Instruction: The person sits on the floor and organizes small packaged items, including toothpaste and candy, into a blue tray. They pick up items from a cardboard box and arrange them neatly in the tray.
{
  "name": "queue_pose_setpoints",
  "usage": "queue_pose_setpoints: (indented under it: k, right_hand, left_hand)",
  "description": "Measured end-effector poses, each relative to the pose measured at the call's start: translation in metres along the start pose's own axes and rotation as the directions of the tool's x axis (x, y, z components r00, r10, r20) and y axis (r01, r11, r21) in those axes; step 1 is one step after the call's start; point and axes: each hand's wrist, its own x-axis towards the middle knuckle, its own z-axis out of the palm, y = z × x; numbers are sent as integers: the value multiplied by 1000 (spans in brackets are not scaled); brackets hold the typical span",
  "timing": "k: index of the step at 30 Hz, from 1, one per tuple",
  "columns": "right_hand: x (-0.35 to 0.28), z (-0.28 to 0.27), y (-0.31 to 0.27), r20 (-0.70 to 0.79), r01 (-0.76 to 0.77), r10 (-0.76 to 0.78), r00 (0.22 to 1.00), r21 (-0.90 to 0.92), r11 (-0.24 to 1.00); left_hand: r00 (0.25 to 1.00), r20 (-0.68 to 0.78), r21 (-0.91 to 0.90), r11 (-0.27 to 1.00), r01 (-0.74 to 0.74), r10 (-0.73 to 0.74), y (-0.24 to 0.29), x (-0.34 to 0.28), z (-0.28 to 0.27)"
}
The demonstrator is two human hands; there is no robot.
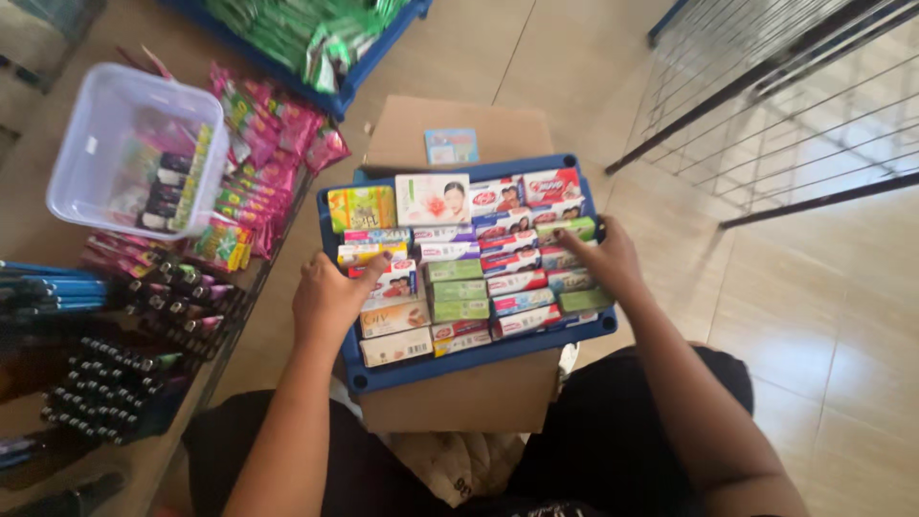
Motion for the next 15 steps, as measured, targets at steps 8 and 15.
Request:
queue_pose_setpoints:
  k: [8,15]
  right_hand:
    - [-8,-7,-26,94,-25,43,995,-182,983]
    - [-9,-13,-44,176,-84,166,970,-398,913]
  left_hand:
    - [997,-43,-68,996,62,-65,21,-10,-16]
    - [855,-338,53,914,-401,395,21,-4,-6]
